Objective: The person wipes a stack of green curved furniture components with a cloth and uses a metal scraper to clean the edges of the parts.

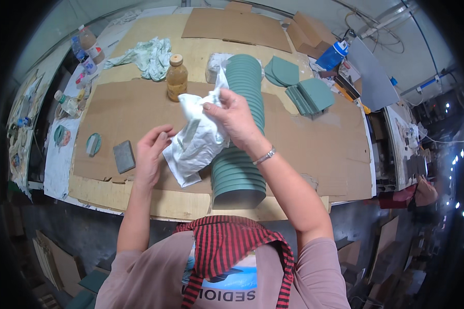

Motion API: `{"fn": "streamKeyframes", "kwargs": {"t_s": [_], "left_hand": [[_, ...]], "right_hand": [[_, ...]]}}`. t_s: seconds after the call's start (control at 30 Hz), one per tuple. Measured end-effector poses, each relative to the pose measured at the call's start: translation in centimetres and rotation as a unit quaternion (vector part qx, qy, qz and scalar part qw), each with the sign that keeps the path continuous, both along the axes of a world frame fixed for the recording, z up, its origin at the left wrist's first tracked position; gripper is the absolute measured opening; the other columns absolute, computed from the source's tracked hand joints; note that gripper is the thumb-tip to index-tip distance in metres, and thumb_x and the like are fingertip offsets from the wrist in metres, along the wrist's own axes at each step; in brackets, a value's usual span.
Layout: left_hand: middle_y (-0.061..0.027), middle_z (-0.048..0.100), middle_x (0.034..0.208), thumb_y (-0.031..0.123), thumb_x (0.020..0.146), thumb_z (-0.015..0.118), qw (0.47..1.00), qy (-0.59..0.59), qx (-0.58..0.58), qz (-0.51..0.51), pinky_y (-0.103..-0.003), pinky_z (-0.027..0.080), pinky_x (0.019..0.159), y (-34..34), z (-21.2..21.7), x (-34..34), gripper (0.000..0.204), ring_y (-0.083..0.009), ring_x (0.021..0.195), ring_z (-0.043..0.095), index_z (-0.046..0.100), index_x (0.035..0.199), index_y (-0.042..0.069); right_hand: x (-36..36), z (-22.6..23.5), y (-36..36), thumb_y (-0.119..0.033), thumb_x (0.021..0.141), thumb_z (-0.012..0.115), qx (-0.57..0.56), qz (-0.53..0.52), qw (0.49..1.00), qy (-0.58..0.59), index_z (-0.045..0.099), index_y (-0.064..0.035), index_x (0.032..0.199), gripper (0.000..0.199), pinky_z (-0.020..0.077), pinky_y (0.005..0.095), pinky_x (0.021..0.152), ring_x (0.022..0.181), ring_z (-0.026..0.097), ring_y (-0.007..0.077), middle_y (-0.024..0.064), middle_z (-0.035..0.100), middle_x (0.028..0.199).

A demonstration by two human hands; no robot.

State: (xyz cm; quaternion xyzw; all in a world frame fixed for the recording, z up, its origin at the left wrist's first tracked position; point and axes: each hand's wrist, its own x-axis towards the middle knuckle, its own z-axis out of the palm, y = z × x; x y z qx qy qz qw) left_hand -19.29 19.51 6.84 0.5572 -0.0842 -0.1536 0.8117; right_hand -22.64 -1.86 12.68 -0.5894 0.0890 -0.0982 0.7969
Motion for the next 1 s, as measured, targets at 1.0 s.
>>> {"fn": "streamKeyframes", "kwargs": {"t_s": [1.0], "left_hand": [[-0.0071,0.069,0.104,0.009,0.093,0.068,0.990,0.042,-0.067,-0.121,-0.028,0.055,0.080,2.9,-0.8,6.2,0.028,-0.0121,0.090,0.066,0.061,0.117,-0.004]], "right_hand": [[10.3,-0.8,-0.2,-0.009,0.079,0.075,-0.337,0.280,0.898,0.029,0.060,-0.0009,0.073,0.018,0.0494,0.0333,0.085,0.104,0.062,0.0218,0.0131,0.066,0.110]]}}
